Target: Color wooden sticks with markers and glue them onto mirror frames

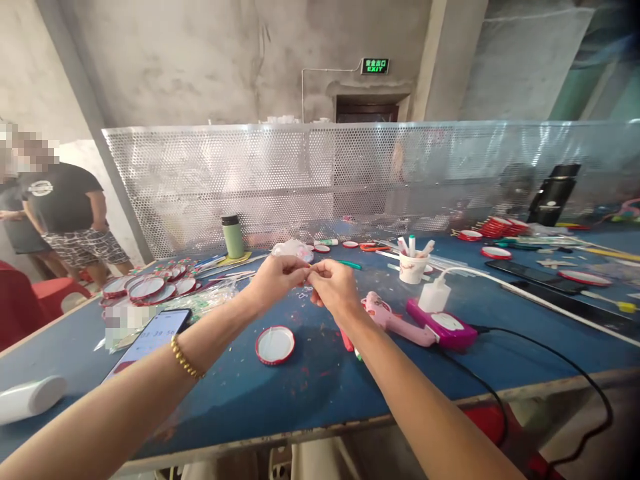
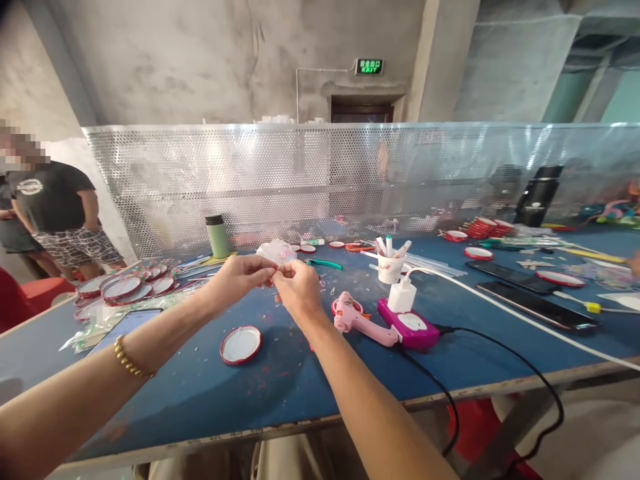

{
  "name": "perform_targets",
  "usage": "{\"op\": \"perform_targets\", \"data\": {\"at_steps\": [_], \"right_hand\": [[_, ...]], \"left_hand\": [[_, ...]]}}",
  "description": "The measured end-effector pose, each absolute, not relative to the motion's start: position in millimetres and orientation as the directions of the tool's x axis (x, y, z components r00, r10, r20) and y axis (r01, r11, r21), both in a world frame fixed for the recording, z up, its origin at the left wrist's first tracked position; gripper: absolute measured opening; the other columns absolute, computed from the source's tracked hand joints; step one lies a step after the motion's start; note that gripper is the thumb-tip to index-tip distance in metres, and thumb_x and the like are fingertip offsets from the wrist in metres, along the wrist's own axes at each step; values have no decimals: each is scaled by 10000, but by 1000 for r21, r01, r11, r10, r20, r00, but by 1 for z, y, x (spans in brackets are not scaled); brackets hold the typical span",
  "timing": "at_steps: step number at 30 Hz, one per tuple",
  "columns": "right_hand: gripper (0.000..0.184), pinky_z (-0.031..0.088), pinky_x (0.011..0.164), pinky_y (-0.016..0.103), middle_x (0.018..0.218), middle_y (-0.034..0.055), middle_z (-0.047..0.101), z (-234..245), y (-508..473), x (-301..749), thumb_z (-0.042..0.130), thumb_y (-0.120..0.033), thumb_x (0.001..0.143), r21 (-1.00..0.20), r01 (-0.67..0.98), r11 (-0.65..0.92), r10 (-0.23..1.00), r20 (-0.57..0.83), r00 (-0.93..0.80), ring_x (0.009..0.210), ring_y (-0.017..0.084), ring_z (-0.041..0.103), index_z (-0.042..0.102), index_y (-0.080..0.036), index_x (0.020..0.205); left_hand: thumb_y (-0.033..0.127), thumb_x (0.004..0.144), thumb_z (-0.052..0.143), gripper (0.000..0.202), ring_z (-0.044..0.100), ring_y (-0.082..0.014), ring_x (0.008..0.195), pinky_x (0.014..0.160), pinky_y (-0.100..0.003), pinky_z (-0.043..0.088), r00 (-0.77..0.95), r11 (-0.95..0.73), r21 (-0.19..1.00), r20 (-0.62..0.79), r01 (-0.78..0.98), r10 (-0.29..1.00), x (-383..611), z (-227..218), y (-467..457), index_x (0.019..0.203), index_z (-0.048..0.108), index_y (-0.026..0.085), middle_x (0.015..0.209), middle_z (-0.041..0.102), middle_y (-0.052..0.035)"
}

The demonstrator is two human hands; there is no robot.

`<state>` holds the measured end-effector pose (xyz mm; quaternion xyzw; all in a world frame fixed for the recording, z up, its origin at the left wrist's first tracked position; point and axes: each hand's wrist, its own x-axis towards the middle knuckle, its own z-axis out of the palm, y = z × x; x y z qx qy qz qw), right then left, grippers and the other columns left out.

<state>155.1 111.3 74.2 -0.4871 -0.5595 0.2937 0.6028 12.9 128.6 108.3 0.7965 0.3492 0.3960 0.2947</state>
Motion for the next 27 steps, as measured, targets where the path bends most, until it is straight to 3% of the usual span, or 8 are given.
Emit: {"op": "perform_targets", "data": {"at_steps": [5,8,13,18,22,25,27], "right_hand": [[109,369,328,169,477,-72,564,72,98,147,624,-294,721,-887,142,439,890,451,69,339,77,505,582,-194,724],[115,354,337,167,514,-69,577,71,93,145,620,-292,736,-875,138,464,883,469,12,343,63,493,563,-194,716],[96,356,340,176,541,-67,585,66,95,144,609,-275,757,-858,173,484,874,482,-61,344,61,486,562,-196,731],[117,370,354,180,518,-77,558,62,96,143,616,-279,784,-849,176,498,866,475,-156,346,65,488,563,-198,719],[81,370,371,182,420,-85,516,67,89,142,593,-242,755,-892,111,438,892,415,-179,343,80,476,560,-202,693],[29,376,384,185,404,-78,526,68,85,140,534,-201,711,-914,45,403,907,392,-155,353,91,482,553,-209,690],[26,384,391,189,419,-73,545,68,85,139,526,-211,710,-916,7,402,911,399,-98,365,96,494,549,-212,699]], "left_hand": [[305,765,695,186,558,-106,607,593,-234,442,285,-448,891,411,78,866,3,96,112,793,693,121,667,651,-19],[341,763,701,219,544,-103,599,592,-234,431,270,-432,900,403,55,875,-2,90,108,732,674,125,629,623,-9],[385,769,702,260,550,-114,616,585,-240,430,315,-446,893,407,59,857,-9,79,105,833,663,136,668,624,0],[358,801,656,223,529,-119,597,583,-250,413,272,-469,875,427,115,863,-16,73,107,737,629,146,620,599,-1],[386,803,700,255,504,-105,619,611,-240,391,356,-377,925,367,-46,859,-26,75,103,751,646,142,648,589,0],[387,781,746,257,459,-87,582,600,-234,365,519,-163,968,239,-189,820,-29,75,97,796,651,149,621,534,25],[400,792,743,278,409,-75,532,565,-233,326,585,-86,981,174,-175,793,-28,74,93,750,618,156,571,485,41]]}}
